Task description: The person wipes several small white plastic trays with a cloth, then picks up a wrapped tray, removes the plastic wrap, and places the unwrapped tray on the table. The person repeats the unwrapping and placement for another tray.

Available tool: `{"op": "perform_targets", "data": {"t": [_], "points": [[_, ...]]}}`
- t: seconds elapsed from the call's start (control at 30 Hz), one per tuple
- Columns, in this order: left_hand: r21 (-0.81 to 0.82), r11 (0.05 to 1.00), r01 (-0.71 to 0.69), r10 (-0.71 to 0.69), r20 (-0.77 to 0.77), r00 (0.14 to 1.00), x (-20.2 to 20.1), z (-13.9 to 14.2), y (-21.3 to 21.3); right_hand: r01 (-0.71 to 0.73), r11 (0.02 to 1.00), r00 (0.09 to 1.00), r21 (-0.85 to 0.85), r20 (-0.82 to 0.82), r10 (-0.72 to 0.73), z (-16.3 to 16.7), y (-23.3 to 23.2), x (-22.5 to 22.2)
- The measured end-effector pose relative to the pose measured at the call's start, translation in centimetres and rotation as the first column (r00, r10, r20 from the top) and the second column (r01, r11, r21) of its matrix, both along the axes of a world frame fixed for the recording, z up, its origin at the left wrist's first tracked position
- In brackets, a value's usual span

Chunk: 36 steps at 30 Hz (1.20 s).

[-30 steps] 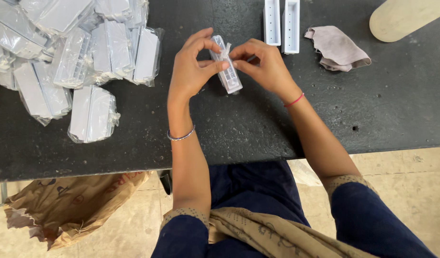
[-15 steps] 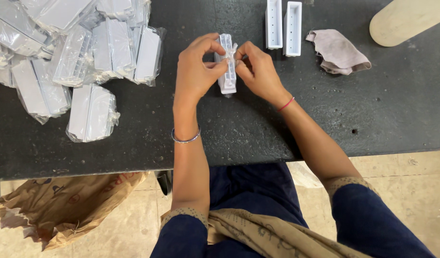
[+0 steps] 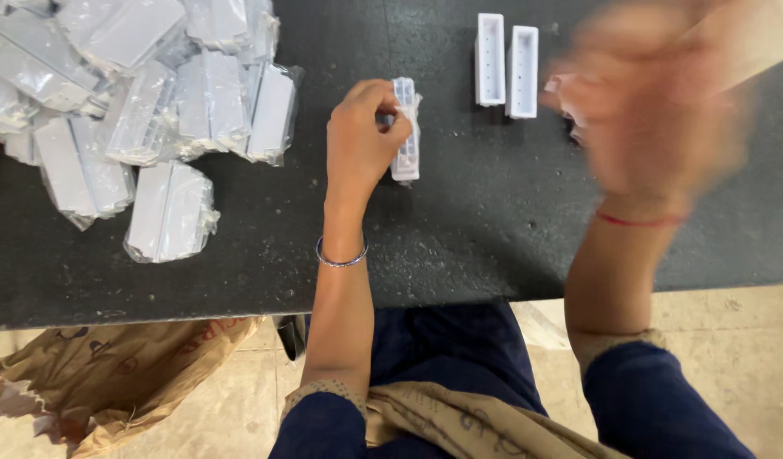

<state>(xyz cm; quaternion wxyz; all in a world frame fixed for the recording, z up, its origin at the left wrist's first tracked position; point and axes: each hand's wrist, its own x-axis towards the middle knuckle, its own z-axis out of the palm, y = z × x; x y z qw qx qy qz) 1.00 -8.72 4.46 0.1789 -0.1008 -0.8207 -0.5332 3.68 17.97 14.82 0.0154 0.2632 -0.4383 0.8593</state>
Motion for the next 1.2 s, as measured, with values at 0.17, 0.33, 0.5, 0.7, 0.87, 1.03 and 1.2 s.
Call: {"op": "perform_targets", "data": {"t": [0.17,0.33,0.5,0.7,0.87,1.03,1.2], "points": [[-0.083,0.993,-0.088,0.080,-0.094,0.992,-0.4,-0.4,1.2,0.195,0.956,0.971,0.218,-0.179,-0.158,3.4,-0.1,2.8],[-0.096,0.979,-0.181,0.169,-0.117,0.979,-0.8,-0.5,1.7,0.455,0.478,0.887,0.751,-0.431,-0.168,0.7,-4.8,0.0],[-0.140,0.977,-0.163,0.153,-0.083,0.985,-1.1,-0.5,1.3,0.343,0.407,0.937,0.847,-0.277,-0.213,-9.7,-7.5,-4.0],[-0.063,0.994,-0.086,0.083,-0.061,0.995,-0.7,-0.1,0.8,0.306,0.493,0.931,0.815,-0.149,-0.333,-14.3,-8.3,-4.7],[-0.101,0.989,-0.110,0.106,-0.039,0.994,-0.8,-0.2,0.8,0.489,0.414,0.861,0.768,-0.349,-0.370,-13.6,-9.1,-4.1],[-0.201,0.964,-0.172,0.158,-0.085,0.984,-0.6,-0.3,1.6,0.464,0.430,0.877,0.775,-0.333,-0.345,-12.4,-9.6,-3.8],[-0.235,0.943,-0.236,0.231,-0.048,0.972,-0.4,-0.2,2.4,0.509,0.337,0.858,0.792,-0.435,-0.274,-11.6,-9.7,-3.4]]}}
